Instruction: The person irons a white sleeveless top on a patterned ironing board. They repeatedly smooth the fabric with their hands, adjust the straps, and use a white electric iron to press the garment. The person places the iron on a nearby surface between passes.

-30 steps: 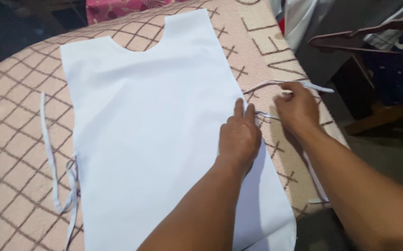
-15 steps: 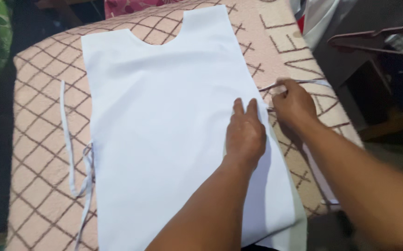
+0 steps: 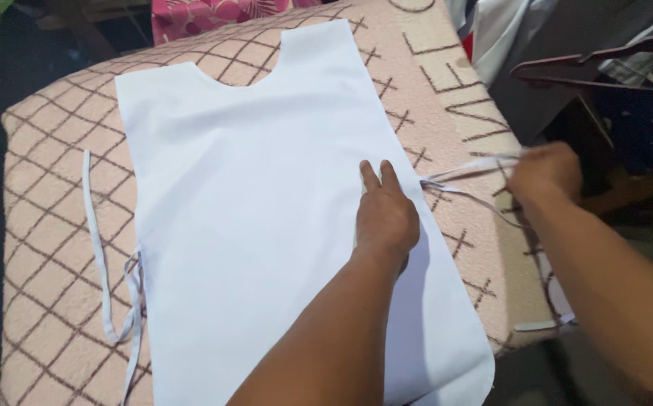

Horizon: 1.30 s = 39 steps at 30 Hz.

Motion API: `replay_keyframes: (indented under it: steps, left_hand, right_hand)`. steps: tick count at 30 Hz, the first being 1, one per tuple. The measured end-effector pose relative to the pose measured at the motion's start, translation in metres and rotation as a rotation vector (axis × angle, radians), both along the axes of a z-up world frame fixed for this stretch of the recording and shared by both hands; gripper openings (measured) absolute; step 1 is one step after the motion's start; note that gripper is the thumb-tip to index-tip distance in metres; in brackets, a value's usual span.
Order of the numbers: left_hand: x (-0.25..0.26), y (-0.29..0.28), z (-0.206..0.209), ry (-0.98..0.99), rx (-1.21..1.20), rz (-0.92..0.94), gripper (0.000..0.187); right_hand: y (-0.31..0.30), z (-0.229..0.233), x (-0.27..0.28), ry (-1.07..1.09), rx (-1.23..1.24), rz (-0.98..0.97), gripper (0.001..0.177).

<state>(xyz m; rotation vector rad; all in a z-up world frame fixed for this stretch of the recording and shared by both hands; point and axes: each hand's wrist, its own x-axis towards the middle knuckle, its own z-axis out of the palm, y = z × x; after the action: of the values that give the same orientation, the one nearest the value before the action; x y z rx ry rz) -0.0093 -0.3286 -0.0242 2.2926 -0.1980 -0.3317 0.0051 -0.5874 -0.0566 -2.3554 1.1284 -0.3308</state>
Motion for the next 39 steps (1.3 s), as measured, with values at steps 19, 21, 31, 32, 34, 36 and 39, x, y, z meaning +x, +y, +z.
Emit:
replay_keyframes:
  steps: [19,21,31,32,34,36,39]
  left_hand:
    - [-0.05,0.005,0.001,-0.268,0.338,-0.192,0.042]
    - [-0.056,0.005,-0.002,-0.352,0.28,-0.158,0.044]
    - [-0.064,-0.005,-0.026,-0.316,0.351,-0.197,0.05]
    - [-0.062,-0.006,-0.027,-0.308,0.355,-0.193,0.05]
    - [-0.062,-0.006,-0.027,-0.311,0.347,-0.183,0.049]
    - [-0.065,-0.006,-0.025,-0.332,0.326,-0.166,0.047]
    - [-0.075,-0.001,-0.016,-0.36,0.068,-0.005,0.044]
  right_hand:
    - [0.08,0.026,-0.047,0.071,-0.111,0.258,0.032]
    - [0.078,0.026,-0.056,0.051,-0.136,0.314,0.038]
    - [0.031,0.021,-0.051,0.157,-0.099,0.279,0.025]
    - [0.025,0.022,-0.05,0.095,-0.106,0.263,0.025]
    - [0.018,0.028,-0.055,0.004,-0.158,0.223,0.026]
    - [0.019,0.04,-0.062,-0.042,-0.178,0.243,0.029]
    - [0.059,0.048,-0.076,-0.117,-0.128,0.442,0.031]
